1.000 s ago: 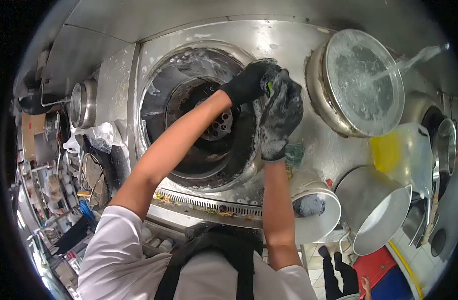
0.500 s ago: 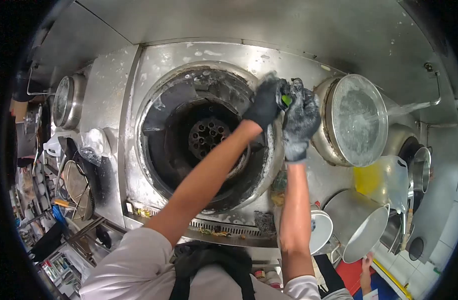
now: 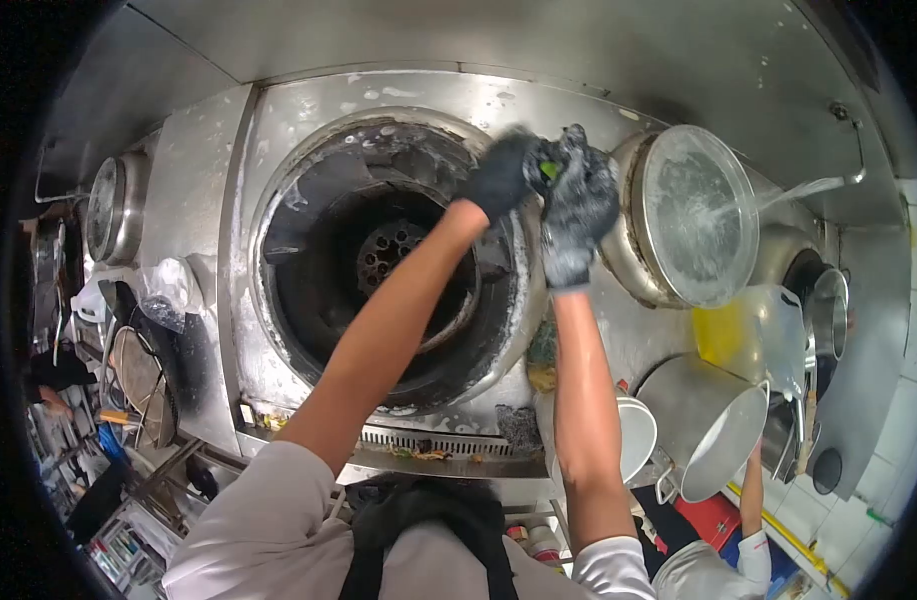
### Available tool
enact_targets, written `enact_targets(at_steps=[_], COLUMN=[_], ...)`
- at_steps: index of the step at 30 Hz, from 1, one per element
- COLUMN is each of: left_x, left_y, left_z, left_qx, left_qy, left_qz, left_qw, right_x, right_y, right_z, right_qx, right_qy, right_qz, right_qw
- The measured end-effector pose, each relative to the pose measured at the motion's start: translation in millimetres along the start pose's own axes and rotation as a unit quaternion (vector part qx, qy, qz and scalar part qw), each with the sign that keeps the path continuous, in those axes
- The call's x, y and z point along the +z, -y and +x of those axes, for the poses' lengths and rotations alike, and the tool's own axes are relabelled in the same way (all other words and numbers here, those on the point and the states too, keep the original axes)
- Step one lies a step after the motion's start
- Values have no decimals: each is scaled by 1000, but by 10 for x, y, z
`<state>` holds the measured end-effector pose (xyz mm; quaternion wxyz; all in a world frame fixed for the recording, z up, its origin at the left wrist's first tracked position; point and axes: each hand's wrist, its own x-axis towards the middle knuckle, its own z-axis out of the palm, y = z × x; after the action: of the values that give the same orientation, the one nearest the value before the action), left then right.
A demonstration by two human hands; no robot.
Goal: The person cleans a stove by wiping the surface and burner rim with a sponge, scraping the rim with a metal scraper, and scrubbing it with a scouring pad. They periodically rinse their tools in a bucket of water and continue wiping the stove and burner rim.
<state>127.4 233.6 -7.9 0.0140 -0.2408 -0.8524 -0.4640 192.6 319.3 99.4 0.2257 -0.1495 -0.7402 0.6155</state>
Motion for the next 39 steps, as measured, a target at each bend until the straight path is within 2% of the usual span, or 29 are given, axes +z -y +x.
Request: enact_targets(at_steps=[1, 2, 3, 4, 5, 6, 7, 8, 9, 11, 14, 15, 17, 19, 21, 22, 23, 25, 26, 27, 29, 30, 32, 33, 34, 35, 37, 38, 39], left_x=[125, -172, -167, -117, -181, -266, -212, -59, 21, -245, -562, -516, -432, -482, -670, -602, -440, -129, -210, -304, -320, -230, -13, -22, -399, -771, -627, -525, -456], left_y=[-133, -457, -316, -86, -66, -40, -23, -8, 5, -135, -162, -178, -322, -150, 20, 5, 58, 110, 149, 187, 244, 203, 107, 269, 119, -36, 219, 144, 82], left_z=[-163, -156, -118, -12, 33, 136, 118, 21, -83, -51, 83, 79, -50, 18, 200, 67, 39, -18, 53, 144, 208, 141, -48, -22, 67, 138, 127, 12, -3], left_qx=[11, 31, 32, 4, -26, -58, -58, -26, 4, -13, -89, -88, -71, -88, -138, -70, -68, 0, -41, -82, -99, -66, -45, 4, -47, -99, -124, -92, -54], left_qy=[-89, -52, -51, -22, 9, 142, 139, 71, 6, 24, 133, 130, 106, 128, 172, 47, 50, -183, -144, -105, -51, -97, -176, -153, 8, 173, 150, 60, -33], left_qz=[10, -38, -40, 1, 41, 80, 84, 84, 84, 38, 111, 114, -14, 155, 99, 86, 84, 21, 21, 20, 8, -7, 20, 114, 151, 185, 85, 78, 72], left_qw=[996, 997, 997, 1000, 999, 985, 985, 994, 996, 999, 981, 981, 992, 976, 970, 993, 993, 983, 988, 991, 994, 993, 983, 982, 987, 962, 977, 991, 995], right_x=[-47, -71, -109, -82, -122, -163, -121, -93, -55, 69, 47, 50, 84, 198, 242, 248, 258, 268, 270, 316, 206, 150, 168, 212, 252, 277, 328, 370, 308], right_y=[-148, -228, -313, -359, -551, -738, -588, -317, -185, -379, -376, -358, -117, -347, -412, -410, -256, -5, -38, -62, -46, -103, -18, -64, -284, -463, -311, -176, 4], right_z=[33, 59, 72, 101, 141, 179, 140, 17, -70, 24, 119, 105, 49, 123, 205, 225, 253, 258, 326, 401, 468, 444, 194, 189, 228, 253, 197, 182, 156], right_qx=[-41, -83, 12, -100, -237, -369, -371, -152, 98, 68, -251, -254, 83, -76, -127, -105, -103, 33, -324, -187, -268, -227, 29, 158, -26, -204, -165, -128, -76], right_qy=[12, 21, 20, 12, 16, -43, -44, -33, -13, -55, 67, 67, 54, 59, 91, 108, 105, 117, 101, 122, 177, 198, 192, 126, 126, 119, 98, 78, 86], right_qz=[-27, -53, -9, -60, -277, -463, -459, -160, 163, 95, -172, -169, -41, 55, -89, -108, -111, -66, -248, -186, -257, -197, 155, 160, -3, -165, -109, -54, -192], right_qw=[999, 995, 1000, 993, 931, 805, 806, 975, 982, 992, 950, 950, 994, 994, 984, 983, 983, 990, 907, 957, 911, 933, 969, 966, 992, 958, 975, 987, 975])
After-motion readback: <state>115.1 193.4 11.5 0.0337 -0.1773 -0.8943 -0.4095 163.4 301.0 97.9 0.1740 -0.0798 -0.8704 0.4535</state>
